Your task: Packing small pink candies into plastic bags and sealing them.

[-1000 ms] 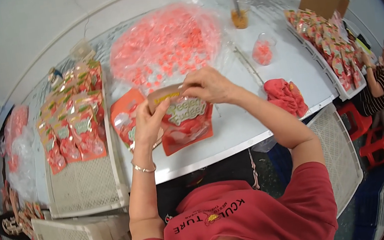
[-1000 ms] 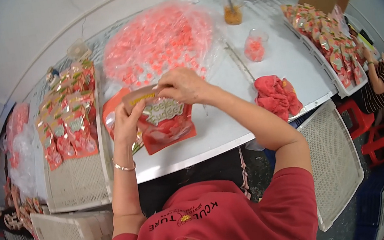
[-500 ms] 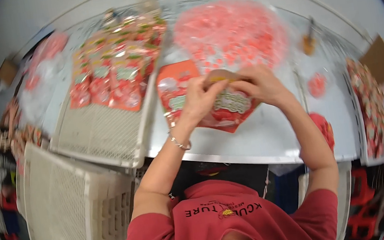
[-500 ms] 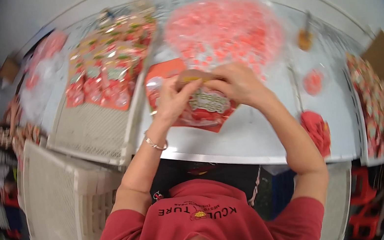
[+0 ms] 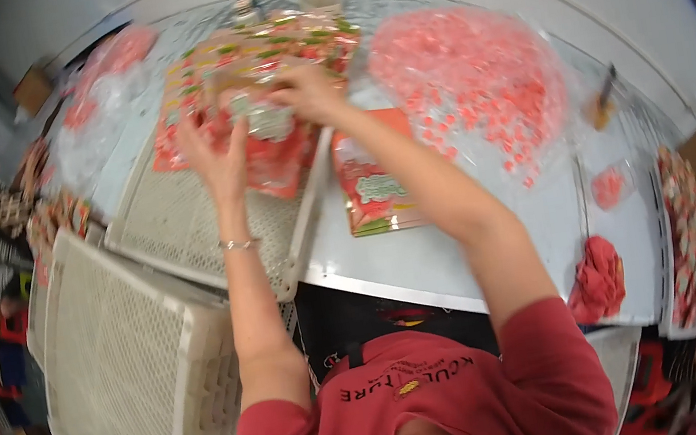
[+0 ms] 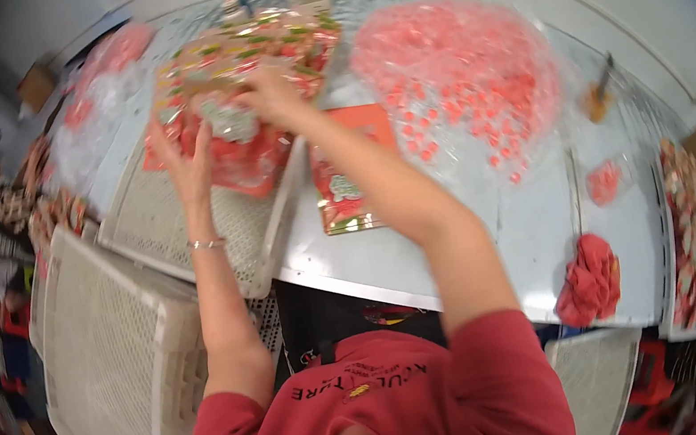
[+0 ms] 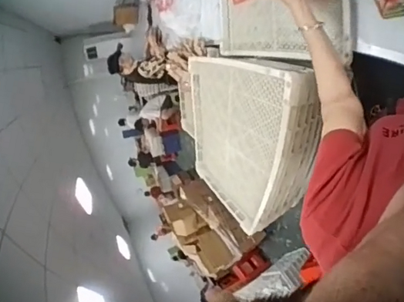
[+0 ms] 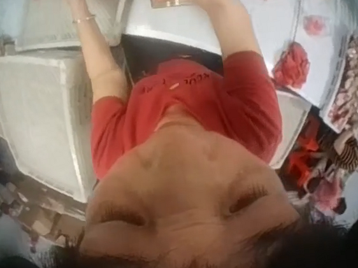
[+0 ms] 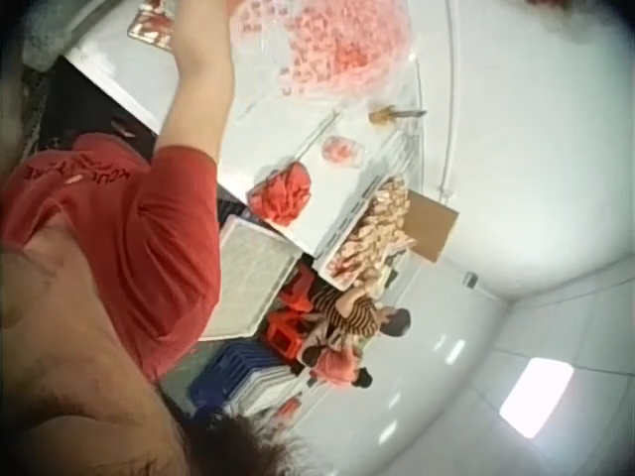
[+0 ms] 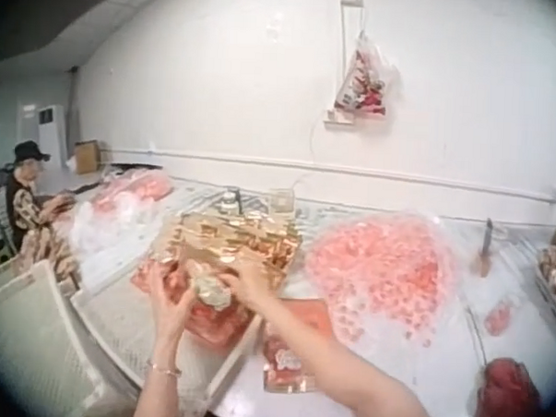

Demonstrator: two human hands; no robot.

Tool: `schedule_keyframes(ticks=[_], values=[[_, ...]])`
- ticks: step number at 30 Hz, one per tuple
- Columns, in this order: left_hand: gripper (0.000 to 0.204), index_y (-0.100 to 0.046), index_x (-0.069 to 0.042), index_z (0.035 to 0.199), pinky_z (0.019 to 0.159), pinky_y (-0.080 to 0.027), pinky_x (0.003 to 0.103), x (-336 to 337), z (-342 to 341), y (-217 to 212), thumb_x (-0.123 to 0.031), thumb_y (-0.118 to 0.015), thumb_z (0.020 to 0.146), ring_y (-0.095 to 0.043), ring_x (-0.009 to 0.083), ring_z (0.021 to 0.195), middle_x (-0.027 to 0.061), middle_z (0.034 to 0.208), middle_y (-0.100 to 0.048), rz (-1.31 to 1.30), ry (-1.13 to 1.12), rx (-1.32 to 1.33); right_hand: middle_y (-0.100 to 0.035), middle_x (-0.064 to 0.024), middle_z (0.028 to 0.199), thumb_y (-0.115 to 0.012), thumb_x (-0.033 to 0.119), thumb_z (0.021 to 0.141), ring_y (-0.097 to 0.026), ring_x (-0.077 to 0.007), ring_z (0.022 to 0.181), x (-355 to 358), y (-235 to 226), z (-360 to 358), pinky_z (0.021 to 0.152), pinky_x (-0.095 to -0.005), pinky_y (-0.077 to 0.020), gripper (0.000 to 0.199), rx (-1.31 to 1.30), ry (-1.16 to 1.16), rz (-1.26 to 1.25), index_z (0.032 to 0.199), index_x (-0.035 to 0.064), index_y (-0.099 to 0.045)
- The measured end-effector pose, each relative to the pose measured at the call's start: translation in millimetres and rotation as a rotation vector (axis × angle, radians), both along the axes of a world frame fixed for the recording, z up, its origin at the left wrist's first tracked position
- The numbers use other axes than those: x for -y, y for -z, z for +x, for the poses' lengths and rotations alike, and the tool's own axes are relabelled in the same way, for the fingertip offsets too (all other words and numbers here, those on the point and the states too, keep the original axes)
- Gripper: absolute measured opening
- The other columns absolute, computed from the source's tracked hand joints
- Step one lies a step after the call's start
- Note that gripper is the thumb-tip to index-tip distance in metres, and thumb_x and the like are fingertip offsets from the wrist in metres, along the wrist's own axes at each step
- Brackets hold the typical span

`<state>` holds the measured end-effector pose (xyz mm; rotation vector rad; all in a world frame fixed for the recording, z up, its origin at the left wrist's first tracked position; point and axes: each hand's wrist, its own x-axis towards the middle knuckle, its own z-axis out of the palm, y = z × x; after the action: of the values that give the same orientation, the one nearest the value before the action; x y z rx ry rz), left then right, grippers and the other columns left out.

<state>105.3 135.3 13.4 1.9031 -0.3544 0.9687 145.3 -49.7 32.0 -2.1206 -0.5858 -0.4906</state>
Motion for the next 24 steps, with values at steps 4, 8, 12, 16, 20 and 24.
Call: schedule_keyframes(ticks=[4, 8, 12, 16, 20, 24], values=[[0.107, -0.017, -0.018, 0.144, 0.105, -0.017, 0.055, 19.1, 7.1, 101.5, -0.061, -0.071, 0.061, -0.011, 0.0475, 0.132, 0.0273, 0.143, -0.016, 0.466, -0.163, -0.223, -0.063, -0.0195, 0.093, -0.063, 0.022, 0.075, -0.062, -0.0336, 0.084, -39.7, 51.1, 47.8, 0.073, -0.0450, -0.0479, 0.028, -0.123, 0.422, -0.181, 0.100, 0.0104, -0.063], [0.109, -0.016, -0.016, 0.144, 0.104, -0.014, 0.058, 50.7, 23.4, 138.0, -0.066, -0.067, 0.062, -0.015, 0.0455, 0.131, 0.0282, 0.143, -0.013, 0.636, -0.288, -0.384, -0.058, -0.0220, 0.106, -0.065, 0.024, 0.073, -0.051, -0.0364, 0.108, -6.4, 57.7, 3.5, 0.082, -0.0499, -0.0421, 0.031, -0.067, 0.338, -0.024, 0.101, 0.0103, -0.060], [0.102, -0.019, -0.012, 0.143, 0.105, -0.010, 0.060, 13.4, 60.8, 160.2, -0.060, -0.066, 0.066, -0.007, 0.0456, 0.134, 0.0290, 0.145, -0.005, 0.668, -0.340, -0.084, -0.044, -0.0188, 0.127, -0.067, 0.033, 0.073, -0.037, -0.0377, 0.121, 109.5, 75.0, -38.3, 0.090, -0.0537, -0.0355, 0.053, 0.180, 0.629, -0.156, 0.121, 0.0160, -0.051], [0.099, -0.017, -0.017, 0.144, 0.106, -0.012, 0.058, 25.3, 67.4, 165.9, -0.069, -0.056, 0.070, -0.008, 0.0462, 0.133, 0.0266, 0.146, -0.006, 0.674, -0.375, -0.109, -0.038, -0.0159, 0.133, -0.064, 0.041, 0.076, -0.036, -0.0403, 0.121, 268.1, 129.5, -97.3, 0.091, -0.0585, -0.0331, 0.051, 0.135, 1.257, -0.322, 0.121, 0.0199, -0.052], [0.087, -0.020, -0.015, 0.144, 0.106, -0.015, 0.056, 39.3, 45.7, 127.6, -0.060, -0.054, 0.077, -0.012, 0.0468, 0.133, 0.0242, 0.146, -0.013, 0.850, -0.459, -0.482, -0.026, -0.0160, 0.143, -0.060, 0.045, 0.078, -0.029, -0.0394, 0.128, 280.9, 168.0, -138.9, 0.092, -0.0656, -0.0269, 0.052, -0.345, 1.193, -0.314, 0.123, 0.0210, -0.052], [0.074, -0.028, -0.010, 0.140, 0.105, -0.022, 0.053, 15.4, 46.2, 131.6, -0.046, -0.054, 0.082, -0.022, 0.0484, 0.129, 0.0284, 0.142, -0.020, 0.831, -0.349, -0.331, -0.033, -0.0139, 0.139, -0.056, 0.043, 0.081, -0.031, -0.0360, 0.127, 243.2, 192.3, -152.0, 0.091, -0.0649, -0.0280, 0.047, -0.099, 1.183, -0.483, 0.122, 0.0216, -0.052]])
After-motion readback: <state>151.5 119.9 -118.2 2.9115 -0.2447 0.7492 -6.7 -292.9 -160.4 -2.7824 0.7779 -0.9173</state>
